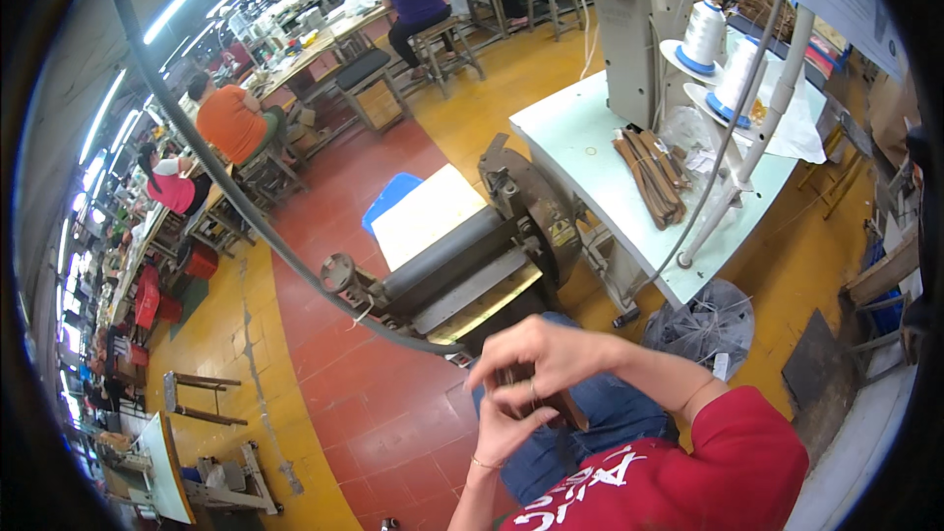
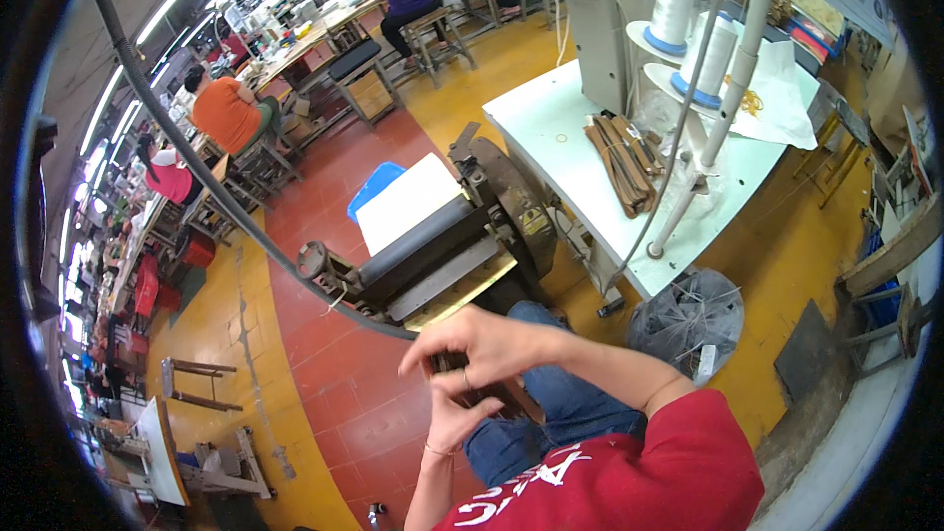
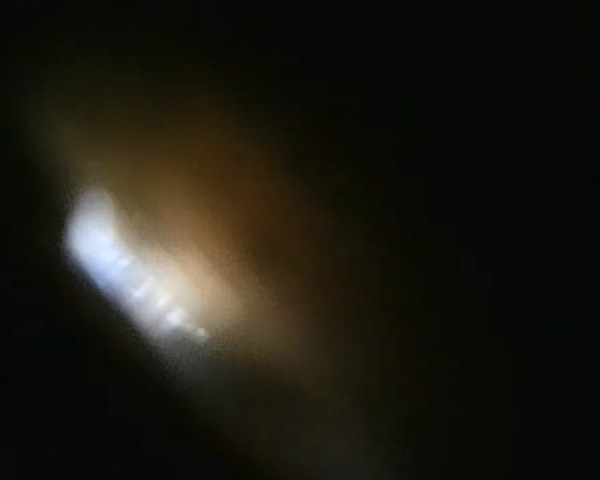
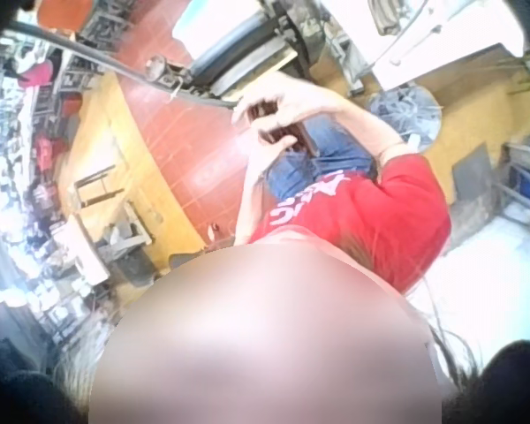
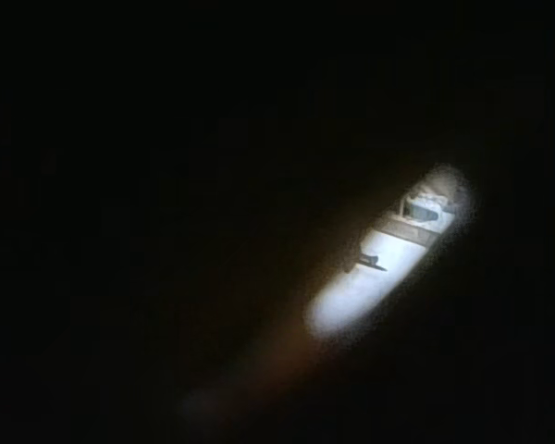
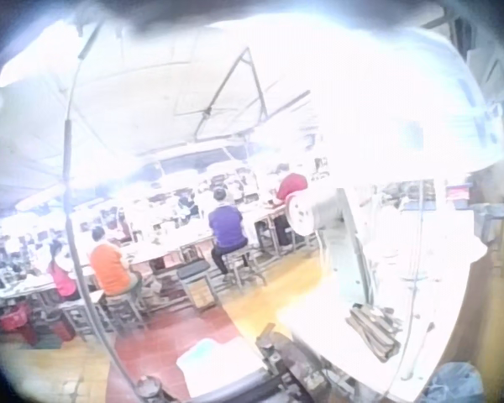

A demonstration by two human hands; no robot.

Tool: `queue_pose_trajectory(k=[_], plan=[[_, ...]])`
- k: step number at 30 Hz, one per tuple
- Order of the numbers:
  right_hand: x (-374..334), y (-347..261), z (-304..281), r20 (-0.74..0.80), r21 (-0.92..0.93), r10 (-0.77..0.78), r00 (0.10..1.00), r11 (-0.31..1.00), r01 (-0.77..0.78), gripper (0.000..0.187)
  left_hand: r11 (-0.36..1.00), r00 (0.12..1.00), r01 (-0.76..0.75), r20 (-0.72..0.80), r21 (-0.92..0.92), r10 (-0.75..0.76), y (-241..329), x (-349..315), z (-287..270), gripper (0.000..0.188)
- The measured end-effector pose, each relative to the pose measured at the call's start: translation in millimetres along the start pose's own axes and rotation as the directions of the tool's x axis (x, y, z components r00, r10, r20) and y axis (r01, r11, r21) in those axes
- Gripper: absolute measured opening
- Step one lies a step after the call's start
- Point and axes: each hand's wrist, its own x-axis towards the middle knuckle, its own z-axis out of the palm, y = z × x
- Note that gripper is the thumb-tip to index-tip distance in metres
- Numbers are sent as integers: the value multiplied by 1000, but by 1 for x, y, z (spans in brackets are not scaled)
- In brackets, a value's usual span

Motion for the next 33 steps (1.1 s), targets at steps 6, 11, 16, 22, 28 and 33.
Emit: queue_pose_trajectory(k=[6,11,16,22,28,33], plan=[[34,-20,-39,-112,-54,-107,988,993,102,25,886,884,-328,-225,329,410,49,19,-15,47],[57,-35,-63,-96,-54,-118,988,992,114,24,836,838,-377,-238,400,491,83,29,-27,38],[75,-43,-72,-49,15,-142,989,990,143,23,933,963,-251,34,-257,269,106,19,-33,42],[83,-40,-61,-33,-30,-173,984,985,172,24,994,988,-105,-116,7,105,84,33,0,39],[75,-39,-74,-138,-97,-223,965,973,211,23,950,897,-287,-312,123,311,78,34,4,32],[74,-43,-70,-140,-147,-273,952,956,253,21,909,864,-380,-286,170,414,74,35,20,41]])
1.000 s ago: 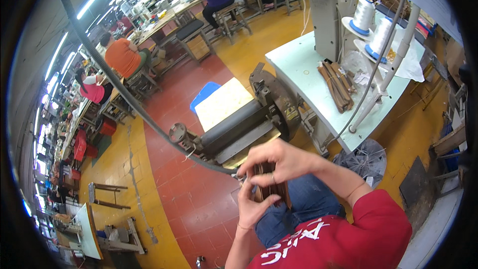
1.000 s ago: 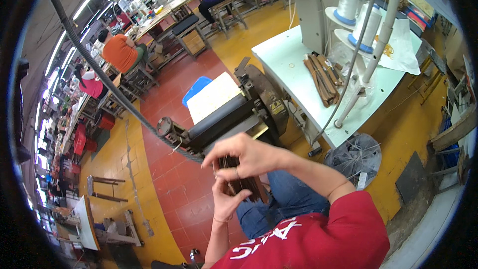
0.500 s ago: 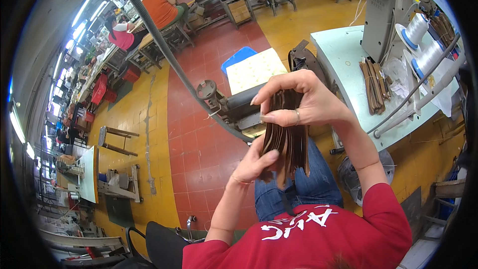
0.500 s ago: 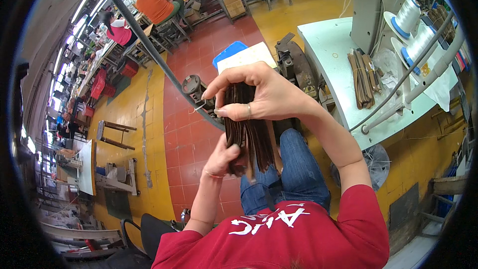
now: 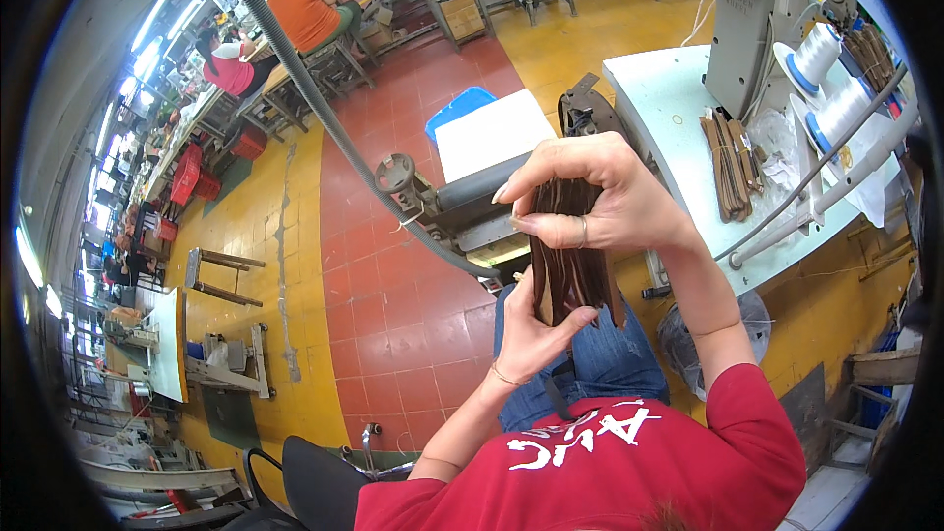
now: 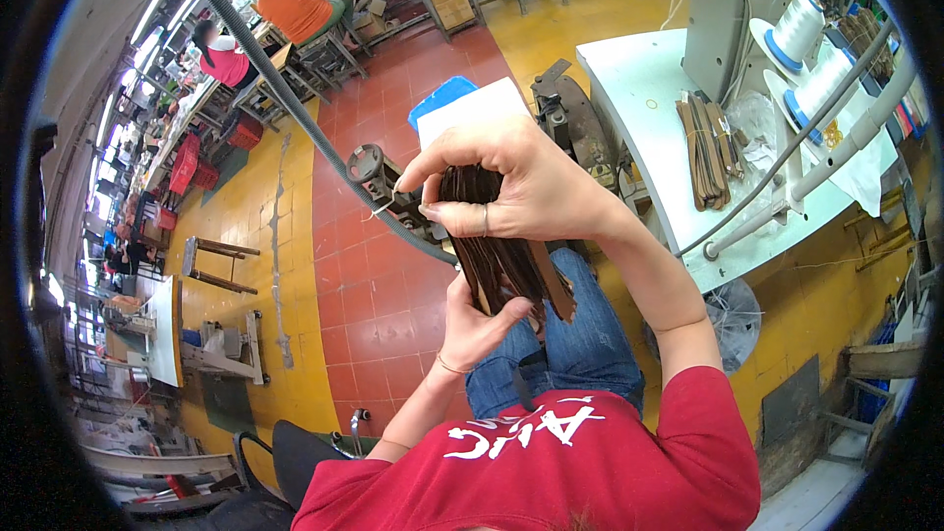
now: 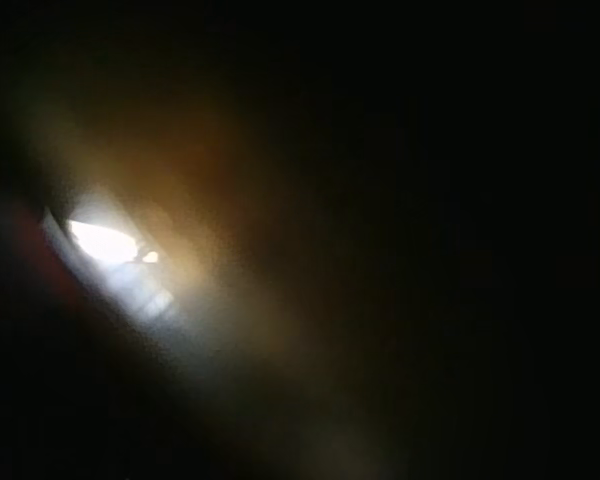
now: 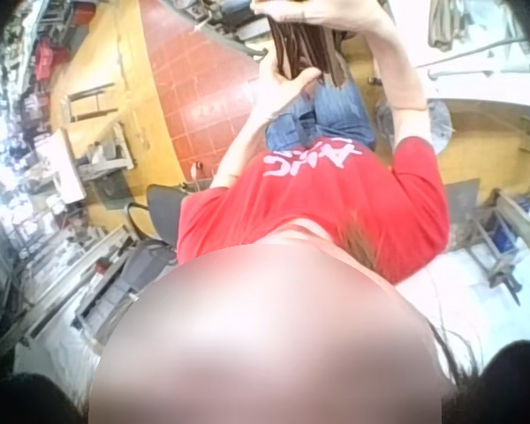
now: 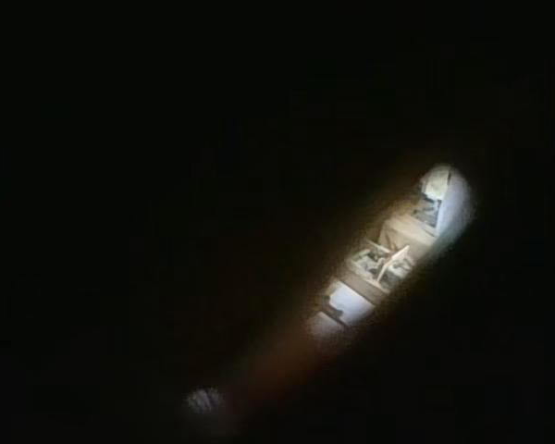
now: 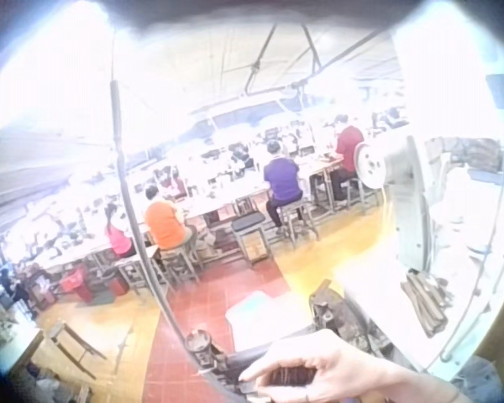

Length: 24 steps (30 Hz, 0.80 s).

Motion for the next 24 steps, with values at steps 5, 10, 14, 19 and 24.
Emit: queue_pose_trajectory(k=[5,10,14,19,24], plan=[[-2,-3,5,-13,-143,-88,996,986,86,21,931,951,-197,-169,306,257,-9,3,6,45],[-11,-11,7,15,-85,-40,999,996,41,22,943,983,-183,46,279,178,-14,-1,-3,43],[-18,-18,11,30,-111,-25,999,993,28,24,845,951,-309,137,437,276,-21,-3,-3,44],[-22,-22,6,9,-93,0,1000,996,1,24,923,963,-197,244,330,118,-19,-11,-13,52],[-25,-25,13,58,-5,38,998,999,-38,23,978,926,-121,375,168,50,2,-4,-25,103]])
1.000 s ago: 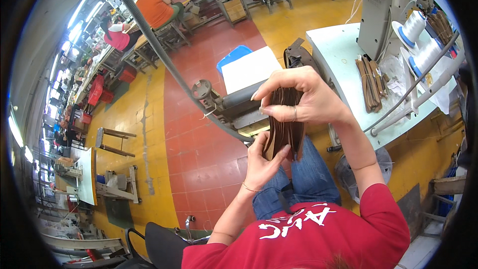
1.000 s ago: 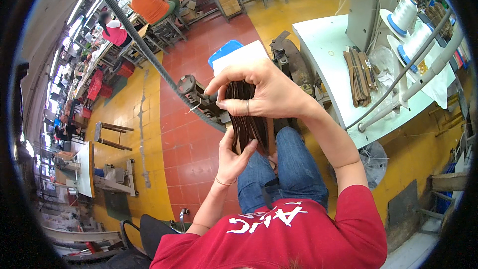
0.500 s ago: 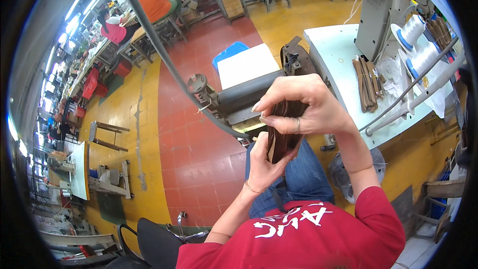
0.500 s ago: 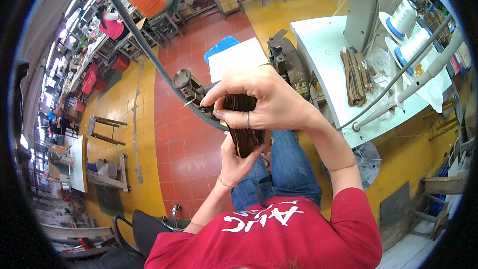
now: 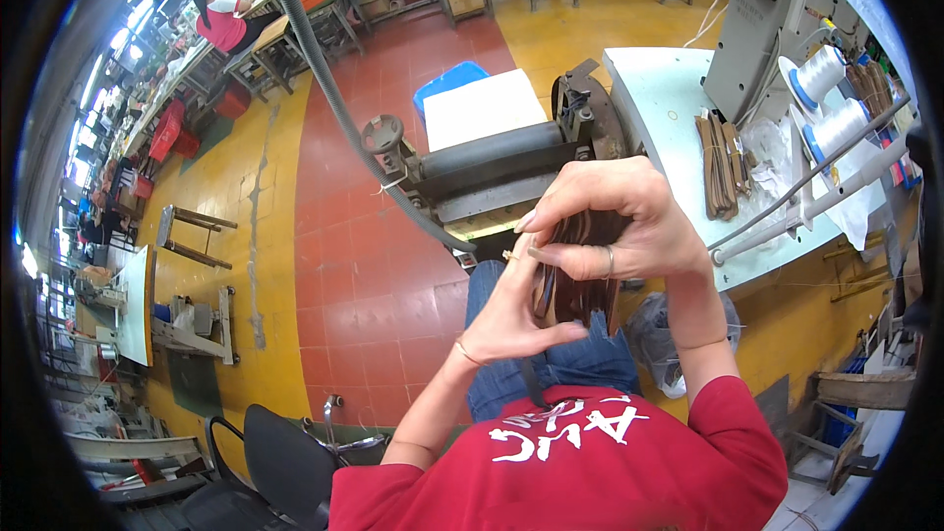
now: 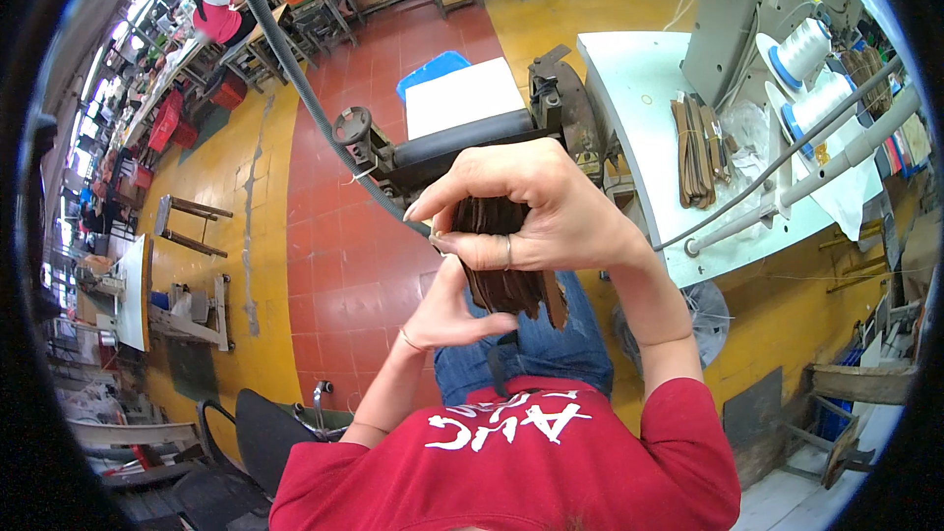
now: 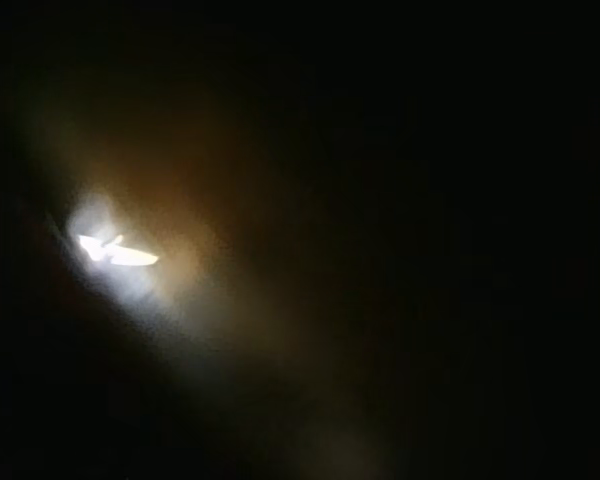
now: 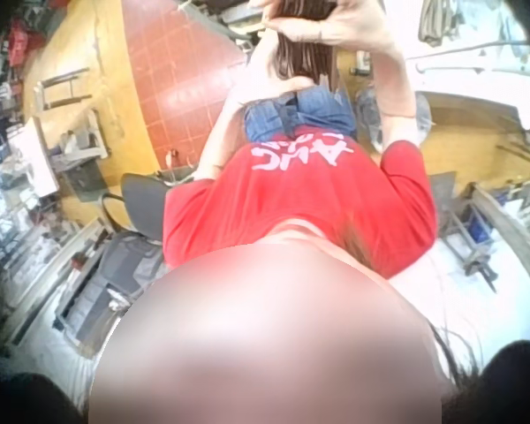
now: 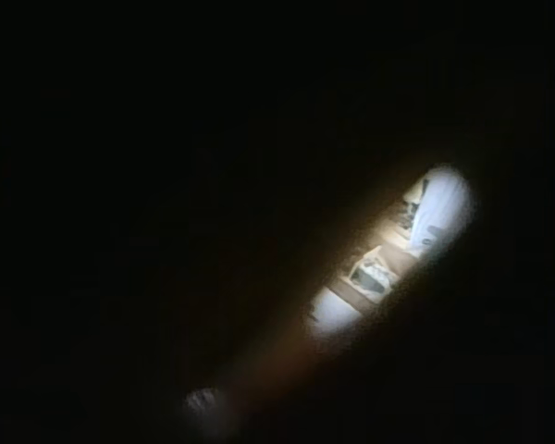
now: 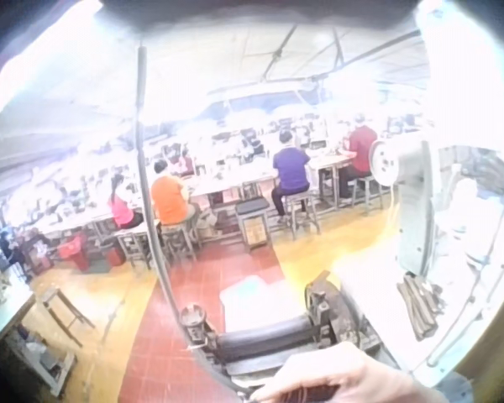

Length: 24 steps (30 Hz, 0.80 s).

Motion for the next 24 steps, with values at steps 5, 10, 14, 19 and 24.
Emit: queue_pose_trajectory(k=[5,10,14,19,24], plan=[[1,6,11,146,49,40,989,998,-47,23,882,980,164,173,-442,-95,22,8,-8,81],[1,36,7,323,182,325,889,900,-396,34,663,941,320,306,-677,-143,13,20,7,50],[-6,71,24,283,188,480,830,821,-539,35,325,914,390,319,-862,-253,-4,17,18,46],[-24,99,39,129,243,502,855,820,-518,57,316,927,300,197,-900,-318,-21,17,27,40],[-52,76,21,-304,72,460,834,884,-461,43,347,903,-35,-178,-937,-390,-25,12,0,36]])
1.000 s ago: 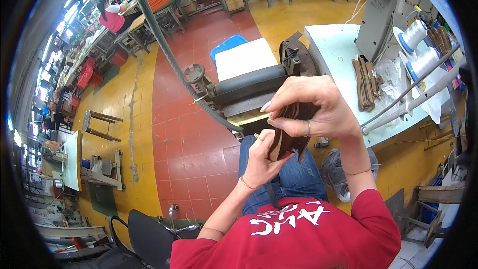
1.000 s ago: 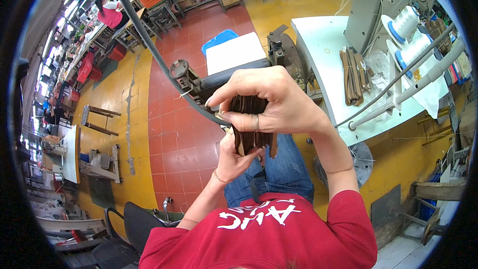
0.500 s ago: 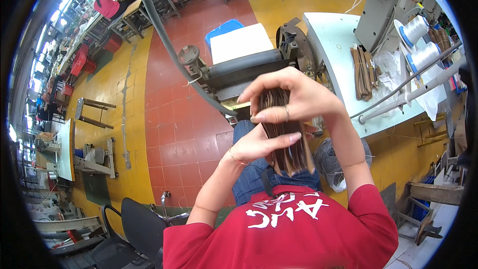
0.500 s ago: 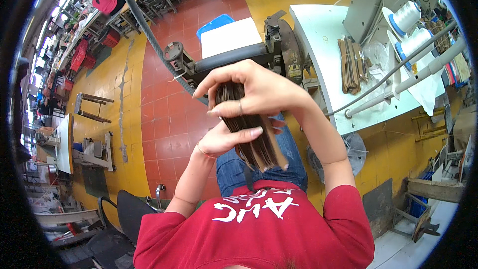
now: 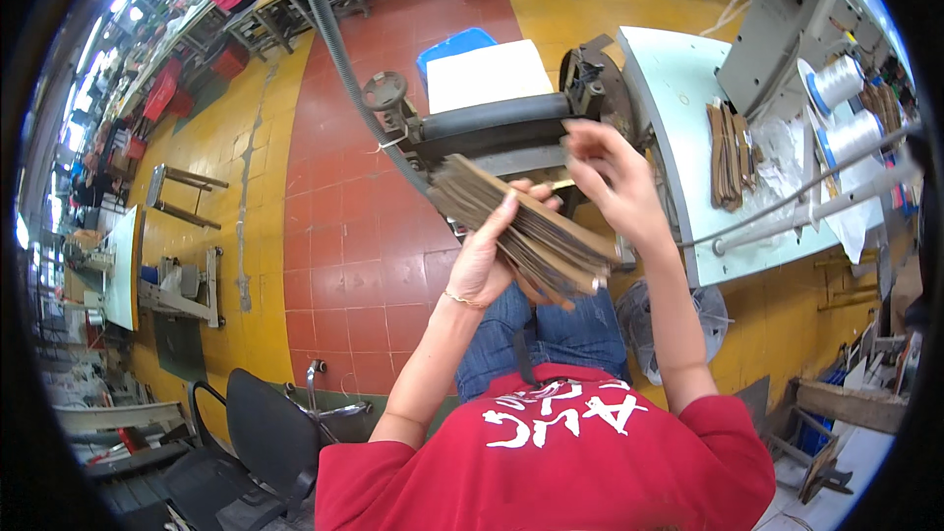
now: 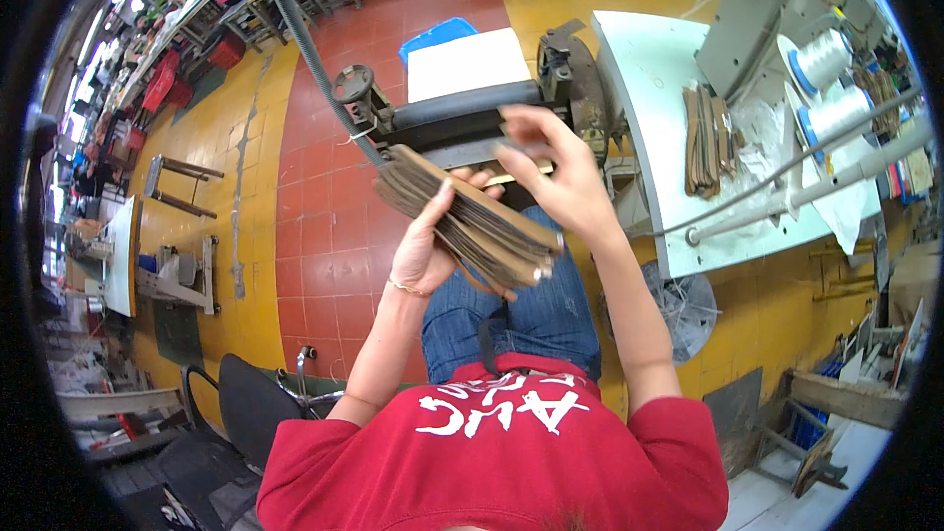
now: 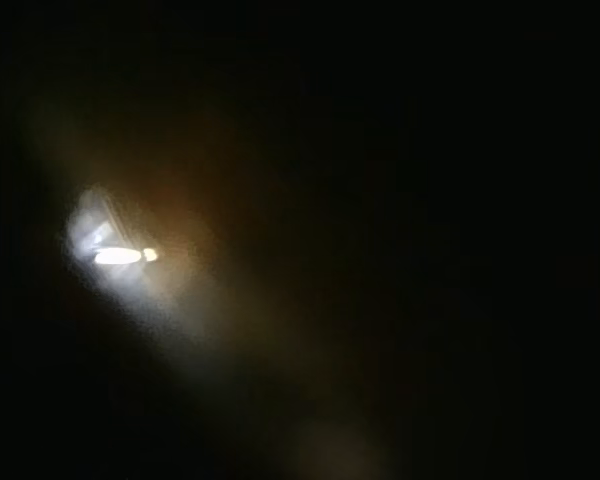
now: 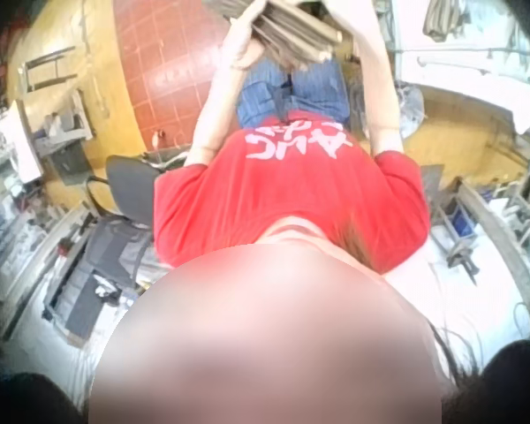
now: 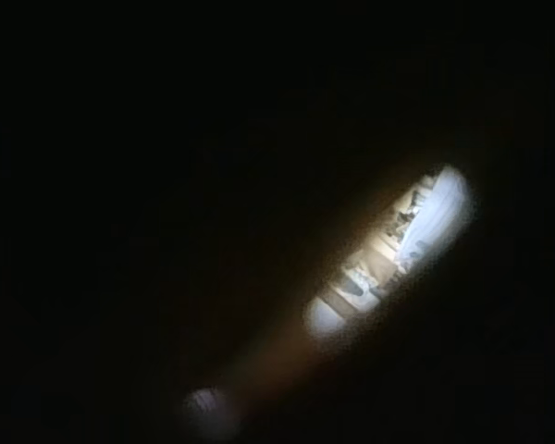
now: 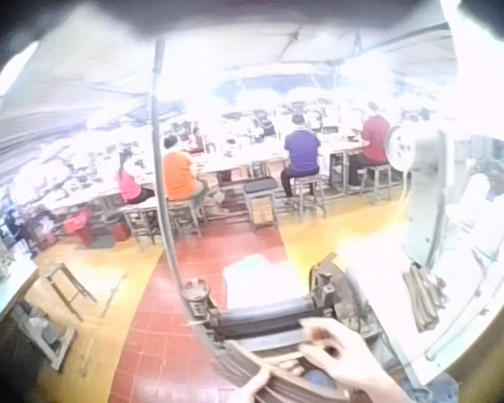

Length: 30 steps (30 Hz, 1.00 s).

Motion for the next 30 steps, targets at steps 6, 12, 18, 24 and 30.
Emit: queue_pose_trajectory(k=[6,12,18,24,30], plan=[[-59,-17,14,51,-524,-338,940,792,313,23,947,943,-309,-103,91,318,13,-5,-3,34],[-66,-7,36,152,-739,-307,939,596,315,19,941,925,-337,-181,21,335,-1,-9,-4,32],[-76,4,46,103,-771,-164,981,610,183,19,929,911,-371,-190,15,367,-7,-11,-13,31],[-62,21,20,73,-678,-199,977,708,195,20,961,979,-174,-145,-214,145,-8,-10,-25,24],[-59,21,11,-36,-743,-344,938,638,205,26,940,983,-143,-158,-311,98,-10,-10,-29,21]])
